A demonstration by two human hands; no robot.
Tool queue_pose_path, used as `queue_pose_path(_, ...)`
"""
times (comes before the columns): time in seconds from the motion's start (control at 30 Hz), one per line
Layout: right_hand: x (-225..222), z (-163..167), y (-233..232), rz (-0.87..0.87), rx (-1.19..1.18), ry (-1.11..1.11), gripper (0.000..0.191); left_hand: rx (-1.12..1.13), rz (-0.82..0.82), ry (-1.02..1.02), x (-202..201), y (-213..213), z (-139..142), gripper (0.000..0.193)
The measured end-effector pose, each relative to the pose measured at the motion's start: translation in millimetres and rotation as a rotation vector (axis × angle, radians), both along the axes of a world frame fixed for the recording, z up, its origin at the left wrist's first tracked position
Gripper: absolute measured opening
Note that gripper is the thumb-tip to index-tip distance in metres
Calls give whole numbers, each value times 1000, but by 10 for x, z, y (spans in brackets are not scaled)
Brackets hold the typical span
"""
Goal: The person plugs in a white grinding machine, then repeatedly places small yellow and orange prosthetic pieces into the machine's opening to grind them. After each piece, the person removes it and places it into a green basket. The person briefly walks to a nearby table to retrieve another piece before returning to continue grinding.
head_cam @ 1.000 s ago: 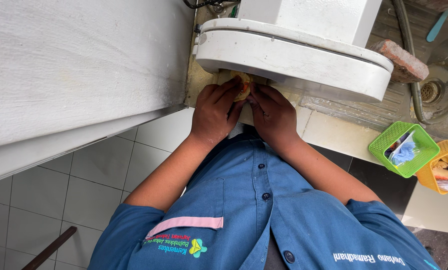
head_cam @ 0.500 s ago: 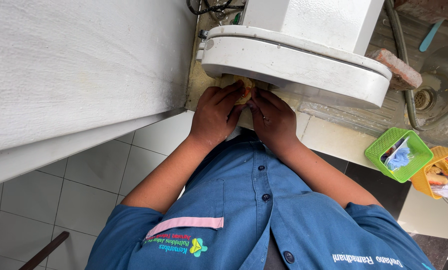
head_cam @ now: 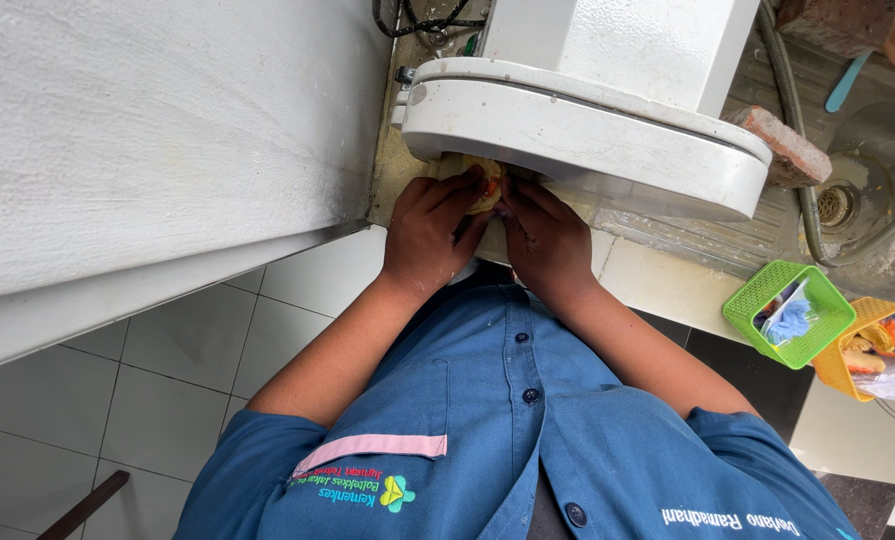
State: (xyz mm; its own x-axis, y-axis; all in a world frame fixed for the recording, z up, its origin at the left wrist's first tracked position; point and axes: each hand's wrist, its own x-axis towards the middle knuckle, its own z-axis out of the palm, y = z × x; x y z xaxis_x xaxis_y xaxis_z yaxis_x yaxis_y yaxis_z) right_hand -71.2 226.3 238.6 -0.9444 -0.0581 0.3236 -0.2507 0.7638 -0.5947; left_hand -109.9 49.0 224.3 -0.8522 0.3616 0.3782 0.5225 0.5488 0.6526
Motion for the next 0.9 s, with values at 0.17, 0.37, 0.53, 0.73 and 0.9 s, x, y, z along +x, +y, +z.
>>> queue_pose_path(0.17, 1, 15, 14, 4, 2, -4, 22, -3, 9, 16, 8, 14, 26, 31)
queue_pose_path(0.37, 7, 38, 43, 2, 7, -21, 24, -7, 22, 37, 11, 45, 45, 30)
queue_pose_path(0.53, -2, 41, 37, 4, 5, -18, 22, -13, 26, 28, 10, 40, 49, 30)
queue_pose_path(0.73, 1, 50, 31, 12, 17, -19, 22, -19, 21, 24, 8, 24, 37, 29)
queue_pose_path(0.9, 6, 37, 32, 23, 22, -28, 22, -7, 17, 19, 13, 17, 11, 28)
